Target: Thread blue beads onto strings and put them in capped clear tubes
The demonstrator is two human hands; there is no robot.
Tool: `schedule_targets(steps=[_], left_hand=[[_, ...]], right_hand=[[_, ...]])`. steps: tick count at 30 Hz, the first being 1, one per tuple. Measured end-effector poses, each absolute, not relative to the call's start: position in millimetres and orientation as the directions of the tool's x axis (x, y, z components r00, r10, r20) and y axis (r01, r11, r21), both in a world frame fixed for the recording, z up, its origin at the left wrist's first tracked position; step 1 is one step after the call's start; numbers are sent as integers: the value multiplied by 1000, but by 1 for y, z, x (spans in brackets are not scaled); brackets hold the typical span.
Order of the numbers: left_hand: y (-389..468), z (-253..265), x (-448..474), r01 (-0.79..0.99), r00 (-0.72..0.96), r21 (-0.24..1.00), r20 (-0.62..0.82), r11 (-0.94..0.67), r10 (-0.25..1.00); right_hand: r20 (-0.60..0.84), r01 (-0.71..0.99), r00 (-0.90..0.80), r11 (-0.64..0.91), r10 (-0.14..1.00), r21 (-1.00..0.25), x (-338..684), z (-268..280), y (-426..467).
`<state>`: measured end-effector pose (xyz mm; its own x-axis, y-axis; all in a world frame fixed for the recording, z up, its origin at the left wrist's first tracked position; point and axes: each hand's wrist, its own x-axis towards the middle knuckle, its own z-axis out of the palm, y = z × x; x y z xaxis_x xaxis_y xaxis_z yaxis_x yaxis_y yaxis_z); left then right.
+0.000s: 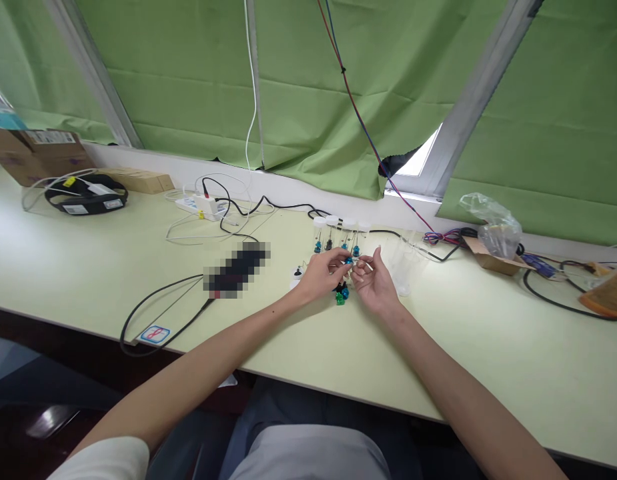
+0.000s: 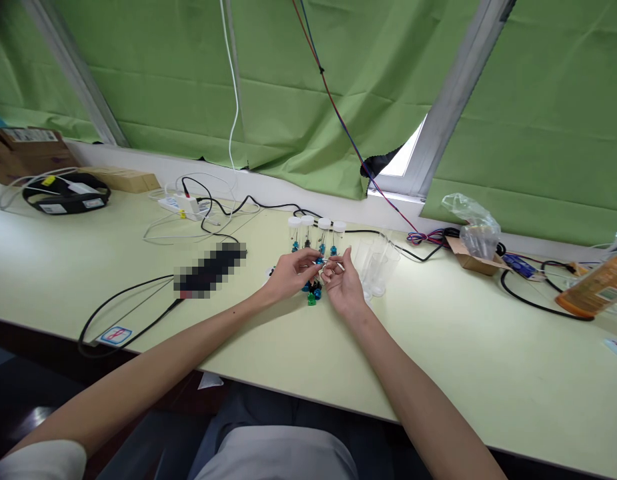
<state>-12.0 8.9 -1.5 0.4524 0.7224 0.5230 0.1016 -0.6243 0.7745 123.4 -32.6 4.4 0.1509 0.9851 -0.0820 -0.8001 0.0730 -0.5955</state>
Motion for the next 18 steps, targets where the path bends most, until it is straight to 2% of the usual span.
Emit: schedule_targets(steps=[18], left_hand=[[8,-1,-13,115,445,764,531,-634,721]], right_hand=[[-64,-809,155,89,986,-581,125,5,-33]])
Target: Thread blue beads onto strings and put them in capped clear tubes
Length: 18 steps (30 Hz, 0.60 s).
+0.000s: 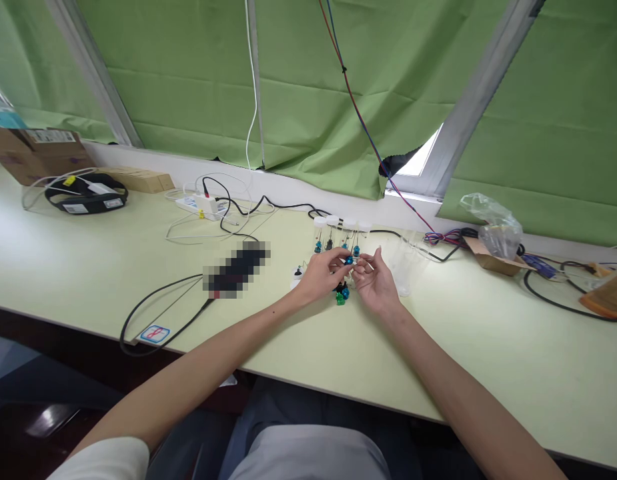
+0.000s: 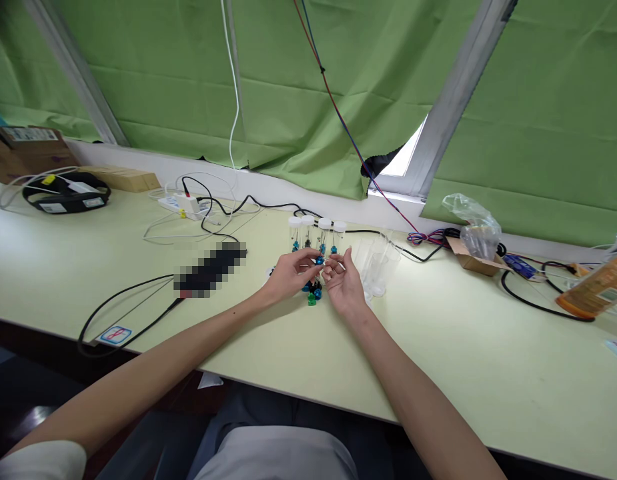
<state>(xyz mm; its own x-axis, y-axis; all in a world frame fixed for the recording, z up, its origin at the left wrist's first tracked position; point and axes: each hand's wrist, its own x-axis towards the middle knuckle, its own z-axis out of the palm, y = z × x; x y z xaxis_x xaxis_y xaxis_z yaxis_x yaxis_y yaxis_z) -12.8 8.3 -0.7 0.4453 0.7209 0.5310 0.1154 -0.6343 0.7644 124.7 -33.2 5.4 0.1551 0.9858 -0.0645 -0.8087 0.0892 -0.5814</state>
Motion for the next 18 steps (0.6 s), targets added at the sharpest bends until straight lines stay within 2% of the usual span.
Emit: schedule_targets(steps=[18], left_hand=[[10,-2,-12,84,436,755,559,-651,705]], right_hand=[[-64,-782,154,82,986,-618,126,3,-32]])
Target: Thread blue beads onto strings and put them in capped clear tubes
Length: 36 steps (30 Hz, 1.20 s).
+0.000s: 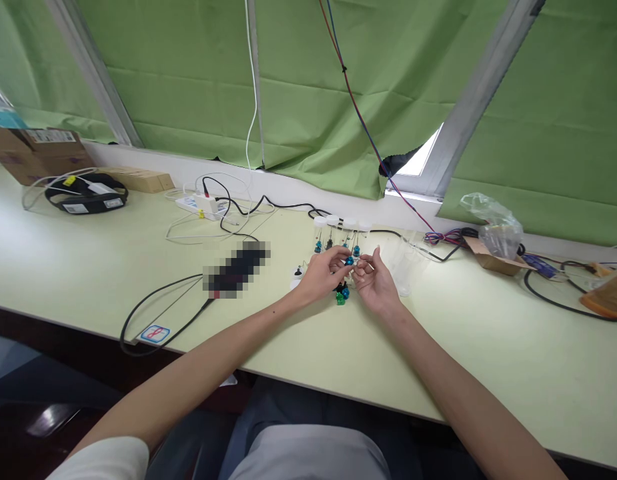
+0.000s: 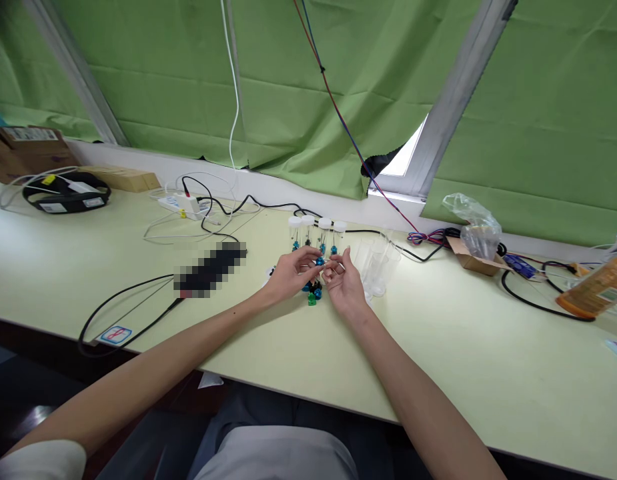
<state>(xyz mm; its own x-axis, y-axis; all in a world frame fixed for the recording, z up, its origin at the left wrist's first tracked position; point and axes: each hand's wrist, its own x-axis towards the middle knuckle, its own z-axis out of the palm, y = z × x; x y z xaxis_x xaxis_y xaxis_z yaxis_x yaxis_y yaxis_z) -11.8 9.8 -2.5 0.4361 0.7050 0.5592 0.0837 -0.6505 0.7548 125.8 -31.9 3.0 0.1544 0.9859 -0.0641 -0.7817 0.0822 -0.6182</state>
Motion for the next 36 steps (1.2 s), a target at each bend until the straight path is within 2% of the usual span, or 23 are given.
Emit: schedule_targets(steps=[14,26,36], left_hand=[[8,0,-12,92,452,761,543,-643,708],[10,-5,-12,13,414,826,509,-564,755],[12,-5,-12,0,422,823,514,-568,746]], right_hand=[[-44,-788,122,69,992,-611,128,3,-34],[-39,-829,77,42,996,-557,129,5,-35],[-80,-875,42,-2,996,-483,128,11,-38]])
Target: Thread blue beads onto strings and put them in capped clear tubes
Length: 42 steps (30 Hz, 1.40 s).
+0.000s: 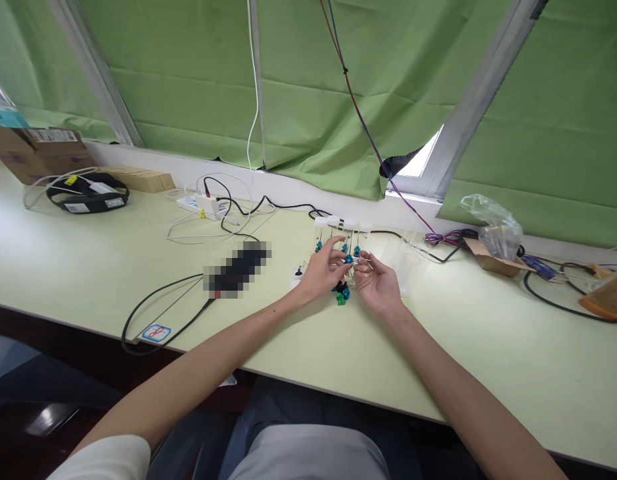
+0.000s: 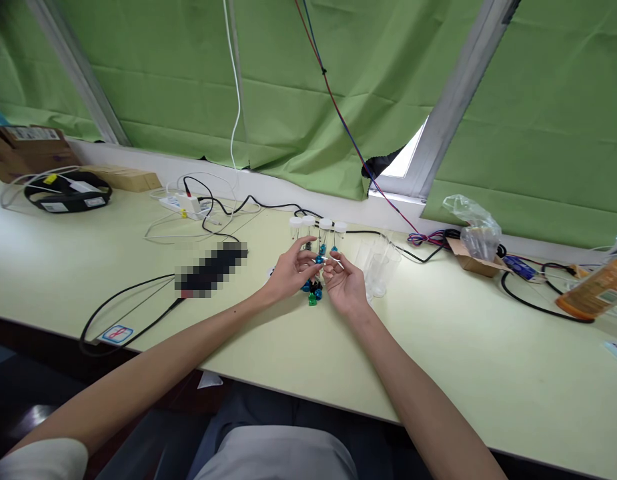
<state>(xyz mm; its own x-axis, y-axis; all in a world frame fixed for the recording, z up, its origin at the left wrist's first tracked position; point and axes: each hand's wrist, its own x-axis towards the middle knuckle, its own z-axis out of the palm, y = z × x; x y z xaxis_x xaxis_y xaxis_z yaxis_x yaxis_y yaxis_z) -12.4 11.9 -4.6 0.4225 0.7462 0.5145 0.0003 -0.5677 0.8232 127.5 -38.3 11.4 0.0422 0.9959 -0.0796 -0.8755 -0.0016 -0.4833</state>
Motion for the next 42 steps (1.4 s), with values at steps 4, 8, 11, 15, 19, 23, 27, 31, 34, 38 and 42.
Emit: schedule_targets(steps=[4,8,11,15,19,23,27,31,34,38,42], left_hand=[[12,-4,-13,6,424,819,517,-573,744],[13,-4,-13,16,417,818,517,-575,747],[12,-3,-13,16,413,820,516,-573,750],[11,-3,-13,18,413,819,516,-573,751],[11,-4,-13,23,420,815,518,-579,745],[12,-5,-13,30,417,814,517,-580,747],[12,-6,-13,27,423,816,514,-577,746],[12,-6,-13,34,429,810,518,-586,740],[11,-5,-13,38,423,809,519,-587,743],[10,-4,-13,39,427,812,514,-583,744],[10,-4,-13,52,422,817,503,-574,754]], right_hand=[[-80,-878,31,-11,996,-479,128,11,-38],[-70,-865,23,-16,997,-501,130,9,-36],[-65,-870,19,-16,998,-493,130,9,-36],[-55,-882,23,-6,998,-471,129,10,-37],[-21,-875,40,24,999,-484,128,9,-36],[-17,-845,65,46,998,-532,128,6,-34],[-18,-798,97,67,995,-598,127,4,-34],[22,-712,126,106,992,-694,126,3,-36],[73,-636,162,161,984,-754,125,1,-37],[79,-561,205,184,976,-807,125,1,-37],[61,-492,269,191,961,-849,123,1,-38]])
